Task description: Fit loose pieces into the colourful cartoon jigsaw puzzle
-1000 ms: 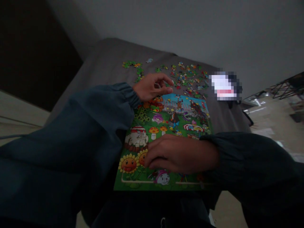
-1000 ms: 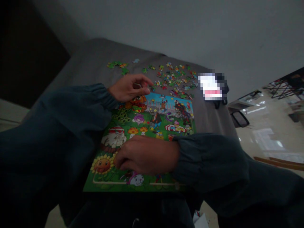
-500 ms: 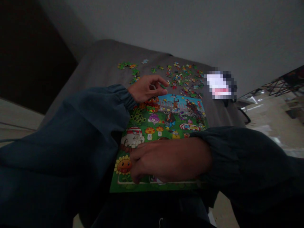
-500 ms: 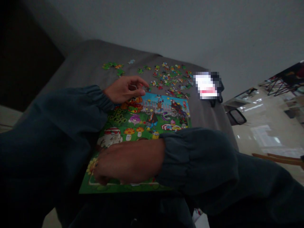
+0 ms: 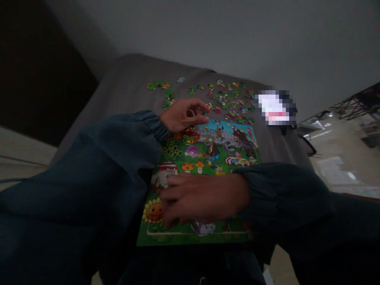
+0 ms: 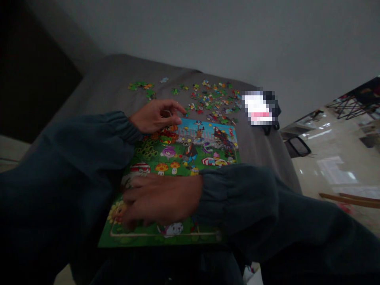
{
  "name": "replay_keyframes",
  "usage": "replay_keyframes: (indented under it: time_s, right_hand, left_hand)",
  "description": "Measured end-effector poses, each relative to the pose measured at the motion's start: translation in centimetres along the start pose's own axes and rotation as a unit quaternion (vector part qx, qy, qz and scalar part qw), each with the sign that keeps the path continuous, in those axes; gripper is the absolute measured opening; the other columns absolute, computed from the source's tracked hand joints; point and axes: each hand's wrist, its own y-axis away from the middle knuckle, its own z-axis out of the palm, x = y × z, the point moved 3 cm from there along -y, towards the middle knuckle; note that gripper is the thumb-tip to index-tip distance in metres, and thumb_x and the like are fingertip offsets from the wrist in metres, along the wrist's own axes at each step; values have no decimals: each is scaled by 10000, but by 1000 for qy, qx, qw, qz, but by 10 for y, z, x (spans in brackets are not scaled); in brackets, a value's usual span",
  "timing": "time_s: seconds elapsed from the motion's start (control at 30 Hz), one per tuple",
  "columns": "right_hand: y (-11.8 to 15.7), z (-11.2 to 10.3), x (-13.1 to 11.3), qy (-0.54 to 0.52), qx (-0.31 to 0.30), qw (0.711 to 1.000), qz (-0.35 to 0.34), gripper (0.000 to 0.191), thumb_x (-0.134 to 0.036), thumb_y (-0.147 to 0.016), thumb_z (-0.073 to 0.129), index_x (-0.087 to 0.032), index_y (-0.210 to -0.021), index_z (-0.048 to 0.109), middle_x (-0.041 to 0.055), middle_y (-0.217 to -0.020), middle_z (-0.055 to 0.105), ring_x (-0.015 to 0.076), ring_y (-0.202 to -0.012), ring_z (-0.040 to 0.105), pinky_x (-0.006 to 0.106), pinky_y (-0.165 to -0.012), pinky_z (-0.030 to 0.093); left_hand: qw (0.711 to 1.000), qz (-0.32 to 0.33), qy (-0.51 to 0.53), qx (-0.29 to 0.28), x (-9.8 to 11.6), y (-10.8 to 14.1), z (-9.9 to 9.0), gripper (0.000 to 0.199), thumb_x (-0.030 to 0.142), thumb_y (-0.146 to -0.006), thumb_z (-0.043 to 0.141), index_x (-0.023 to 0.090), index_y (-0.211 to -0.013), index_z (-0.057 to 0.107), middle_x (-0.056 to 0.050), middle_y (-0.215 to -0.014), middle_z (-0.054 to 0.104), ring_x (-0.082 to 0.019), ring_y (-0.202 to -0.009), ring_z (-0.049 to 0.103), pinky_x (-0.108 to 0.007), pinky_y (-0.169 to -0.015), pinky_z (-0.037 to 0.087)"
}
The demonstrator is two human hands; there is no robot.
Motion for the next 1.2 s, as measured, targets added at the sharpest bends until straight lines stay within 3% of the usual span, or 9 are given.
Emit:
replay_keyframes:
  time_s: [0.1, 0.23, 0.4, 0.8, 0.97, 1.2]
  right_hand:
    - [13, -2, 5, -6, 51, 995, 81, 216, -195, -942, 596, -113, -1140, 621, 120, -1160, 581, 237, -1022, 457, 362, -883, 373]
    - [23, 6, 11, -6, 80, 985, 153, 441, -411, -902, 667, -100, -1190, 550, 141, -1184, 535, 258, -1021, 450, 388, -865, 376]
    - [25, 15, 13, -29, 97, 986, 130, 446, -454, -912, 642, -121, -1191, 542, 120, -1185, 528, 251, -1041, 445, 374, -861, 370]
    - [28, 15, 12, -30, 68, 987, 143, 464, -407, -905, 664, -113, -1243, 543, 133, -1193, 514, 259, -1042, 437, 388, -871, 366]
    - [29, 14, 10, -29, 76, 989, 124, 401, -313, -906, 662, -114, -1232, 539, 130, -1208, 517, 251, -1045, 430, 388, -899, 364]
    - [30, 9, 6, -7, 94, 990, 102, 432, -359, -901, 674, -106, -1230, 553, 128, -1163, 558, 247, -1005, 457, 387, -864, 380]
  left_hand:
    - [1000, 2, 2, -3, 0, 0, 0, 332, 385, -828, 700, 149, -1060, 672, 1, -765, 613, -113, -667, 568, -221, -602, 451]
    - [1000, 6, 9, -8, 1, 0, 1, 345, 370, -822, 704, 126, -1064, 673, -4, -757, 619, -97, -621, 539, -207, -544, 410]
    - [1000, -2, 3, -5, 1, 1, 1, 331, 377, -825, 701, 136, -1052, 680, -6, -757, 620, -101, -639, 549, -203, -552, 407]
    - [1000, -16, 5, -15, 4, 1, 1, 328, 373, -818, 709, 141, -1046, 670, -4, -771, 615, -94, -609, 529, -205, -553, 402]
    - [1000, -15, -2, -10, 2, 2, 1, 344, 383, -812, 704, 144, -1058, 680, 5, -729, 597, -106, -616, 529, -212, -539, 384]
    - [999, -22, 24, -20, 3, 2, 2, 321, 369, -806, 705, 147, -1036, 681, 8, -734, 605, -112, -616, 535, -236, -558, 413]
